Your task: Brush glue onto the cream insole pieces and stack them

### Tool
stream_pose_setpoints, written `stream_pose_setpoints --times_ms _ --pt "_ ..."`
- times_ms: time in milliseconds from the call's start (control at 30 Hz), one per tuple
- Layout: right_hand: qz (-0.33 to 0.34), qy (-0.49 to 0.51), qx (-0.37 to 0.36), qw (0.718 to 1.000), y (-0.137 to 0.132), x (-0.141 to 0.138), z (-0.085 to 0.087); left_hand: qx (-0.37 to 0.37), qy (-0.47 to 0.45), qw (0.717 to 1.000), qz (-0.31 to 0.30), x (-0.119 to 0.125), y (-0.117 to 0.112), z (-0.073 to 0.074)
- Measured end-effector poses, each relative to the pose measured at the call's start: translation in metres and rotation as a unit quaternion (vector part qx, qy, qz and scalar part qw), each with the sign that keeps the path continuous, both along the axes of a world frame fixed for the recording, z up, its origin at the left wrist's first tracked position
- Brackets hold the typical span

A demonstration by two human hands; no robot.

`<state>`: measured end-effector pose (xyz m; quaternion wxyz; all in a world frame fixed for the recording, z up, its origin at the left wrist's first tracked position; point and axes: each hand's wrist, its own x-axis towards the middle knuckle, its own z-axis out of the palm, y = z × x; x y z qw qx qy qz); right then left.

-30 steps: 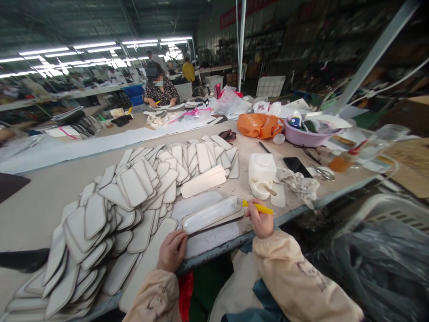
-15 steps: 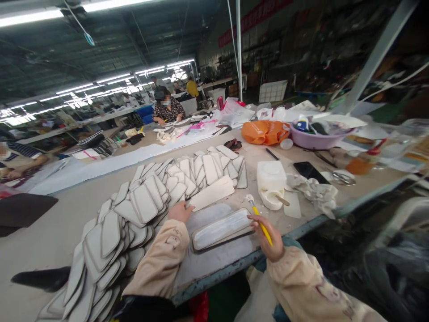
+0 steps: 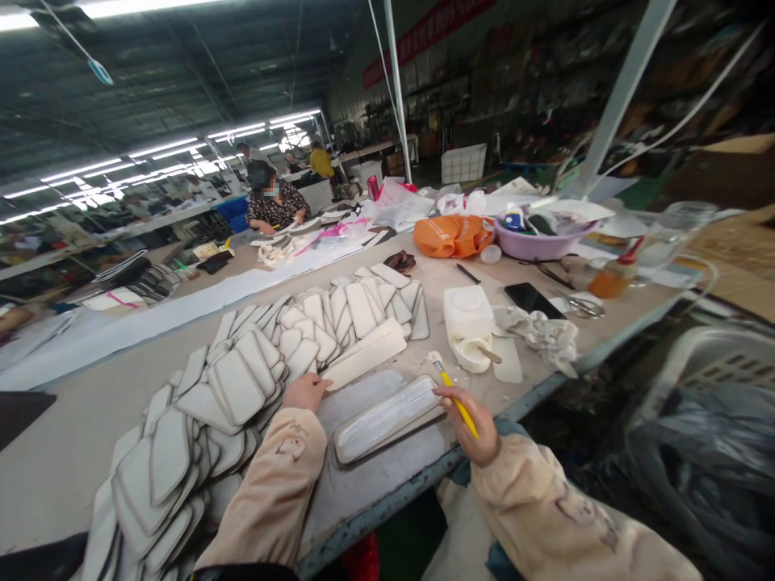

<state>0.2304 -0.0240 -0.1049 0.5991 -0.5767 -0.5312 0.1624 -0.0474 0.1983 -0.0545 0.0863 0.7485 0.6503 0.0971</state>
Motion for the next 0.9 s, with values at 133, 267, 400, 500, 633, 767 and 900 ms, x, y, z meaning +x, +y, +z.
stream_pose_setpoints --times_ms 133,267,400,500,633,767,900 --pt "-0.015 -0.025 0.035 0.999 0.001 0.001 0.002 0.042 -0.039 0.998 -0.014 -0.005 -0.029 0.031" --pt "-0.032 -0.061 0.074 0.995 0.003 0.003 0.004 0.112 -0.185 0.972 -0.096 -0.017 -0.07 0.061" --pt "-0.041 -0.071 0.075 0.994 0.004 0.004 0.006 0.112 -0.257 0.952 -0.124 -0.031 -0.117 0.068" --pt "-0.017 -0.048 0.047 0.998 0.005 0.003 0.004 0.07 -0.313 0.94 -0.113 -0.039 -0.145 0.06" --pt "-0.001 0.031 0.022 0.999 0.008 -0.001 -0.002 -0.018 -0.412 0.907 -0.089 -0.042 -0.167 0.043" --pt "-0.043 0.07 -0.013 0.997 0.007 -0.003 -0.004 -0.104 -0.479 0.871 -0.022 -0.036 -0.172 0.024" --pt "-0.07 0.036 -0.046 0.996 0.011 0.0 -0.004 -0.139 -0.467 0.872 0.054 -0.023 -0.162 0.005"
